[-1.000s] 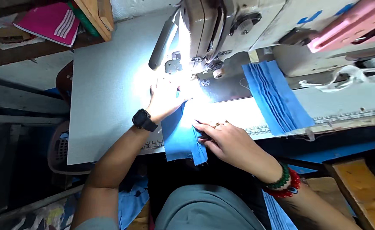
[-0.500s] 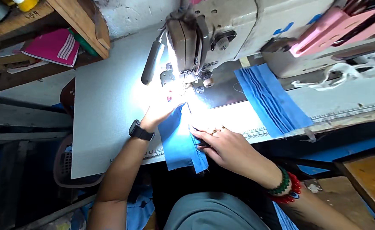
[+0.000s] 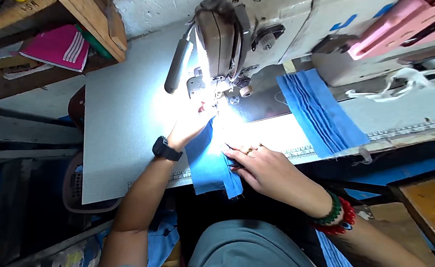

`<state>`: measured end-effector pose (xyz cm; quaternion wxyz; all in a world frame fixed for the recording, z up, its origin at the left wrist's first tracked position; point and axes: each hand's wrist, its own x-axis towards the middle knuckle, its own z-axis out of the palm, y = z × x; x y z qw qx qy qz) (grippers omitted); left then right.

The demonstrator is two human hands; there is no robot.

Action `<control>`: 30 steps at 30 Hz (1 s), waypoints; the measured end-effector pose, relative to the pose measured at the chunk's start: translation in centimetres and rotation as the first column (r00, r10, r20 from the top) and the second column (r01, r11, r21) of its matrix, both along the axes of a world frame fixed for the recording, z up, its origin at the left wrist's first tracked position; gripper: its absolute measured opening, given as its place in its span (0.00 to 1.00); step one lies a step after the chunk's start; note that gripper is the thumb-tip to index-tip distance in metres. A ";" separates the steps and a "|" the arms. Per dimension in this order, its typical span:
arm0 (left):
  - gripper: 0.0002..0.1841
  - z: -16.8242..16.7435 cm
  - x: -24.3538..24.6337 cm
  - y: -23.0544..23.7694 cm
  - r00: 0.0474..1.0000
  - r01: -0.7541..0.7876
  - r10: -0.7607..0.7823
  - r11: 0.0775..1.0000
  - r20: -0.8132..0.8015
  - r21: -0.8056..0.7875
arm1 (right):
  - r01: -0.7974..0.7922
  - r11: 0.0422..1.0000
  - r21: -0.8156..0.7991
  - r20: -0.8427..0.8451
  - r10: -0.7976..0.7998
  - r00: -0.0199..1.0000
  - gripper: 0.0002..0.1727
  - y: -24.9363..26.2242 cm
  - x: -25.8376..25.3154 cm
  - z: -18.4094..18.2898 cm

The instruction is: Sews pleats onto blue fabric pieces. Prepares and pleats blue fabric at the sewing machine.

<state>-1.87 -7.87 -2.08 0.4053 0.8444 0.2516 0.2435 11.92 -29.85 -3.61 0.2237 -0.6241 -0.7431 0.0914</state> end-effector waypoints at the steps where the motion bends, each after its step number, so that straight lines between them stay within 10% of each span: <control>1: 0.08 -0.4 0.1 -0.3 1.000 0.015 -0.015 0.996 0.001 0.089 | -0.007 1.000 -0.001 0.012 0.007 1.000 0.22 0.1 0.0 0.1; 8: 0.11 0.4 -0.7 -3.5 0.962 0.066 0.106 0.806 -0.253 0.588 | -0.024 0.999 -0.024 0.039 0.025 0.999 0.23 0.3 0.1 0.7; 30: 0.20 -0.4 -1.5 -0.8 0.913 0.159 0.096 0.811 -0.396 0.563 | 0.034 0.997 -0.075 0.141 -0.023 0.990 0.23 2.8 0.3 1.6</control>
